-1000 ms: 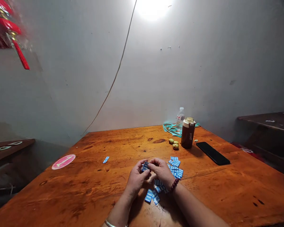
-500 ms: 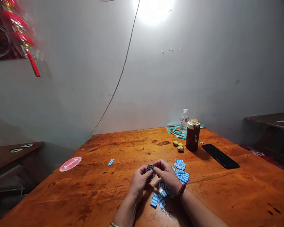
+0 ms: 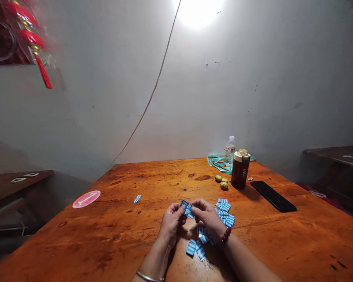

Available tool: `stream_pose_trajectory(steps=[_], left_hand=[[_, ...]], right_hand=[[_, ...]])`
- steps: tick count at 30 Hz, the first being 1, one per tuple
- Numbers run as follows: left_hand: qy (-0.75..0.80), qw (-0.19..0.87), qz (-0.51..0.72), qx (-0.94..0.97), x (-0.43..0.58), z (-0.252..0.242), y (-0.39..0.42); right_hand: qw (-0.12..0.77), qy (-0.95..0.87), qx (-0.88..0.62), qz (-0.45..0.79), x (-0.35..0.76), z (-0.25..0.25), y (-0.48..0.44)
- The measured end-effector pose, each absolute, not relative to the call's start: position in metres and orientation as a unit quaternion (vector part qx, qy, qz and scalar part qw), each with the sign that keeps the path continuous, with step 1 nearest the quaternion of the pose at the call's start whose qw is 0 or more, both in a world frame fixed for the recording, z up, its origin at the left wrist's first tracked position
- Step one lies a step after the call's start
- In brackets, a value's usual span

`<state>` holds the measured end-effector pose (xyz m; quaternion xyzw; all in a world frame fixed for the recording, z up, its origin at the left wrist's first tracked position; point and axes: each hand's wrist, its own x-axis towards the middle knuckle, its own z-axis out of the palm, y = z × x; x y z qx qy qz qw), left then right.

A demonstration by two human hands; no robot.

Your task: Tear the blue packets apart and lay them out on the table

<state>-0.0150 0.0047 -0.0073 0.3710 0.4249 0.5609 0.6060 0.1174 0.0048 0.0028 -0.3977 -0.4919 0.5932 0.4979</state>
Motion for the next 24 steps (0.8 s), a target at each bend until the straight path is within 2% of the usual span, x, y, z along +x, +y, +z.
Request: stream_pose_trajectory(steps=[14, 24], left_hand=[[0.414, 0.562, 0.565, 0.44, -0.013, -0.011, 0.006], [0.429, 0.579, 0.565, 0.403, -0.015, -0.007, 0.005]], right_hand=[[0.481, -0.495, -0.38, 0.615, 0.12, -0.002, 0.008], [0.487, -0.476, -0.423, 0.598, 0.121, -0.007, 0.012]])
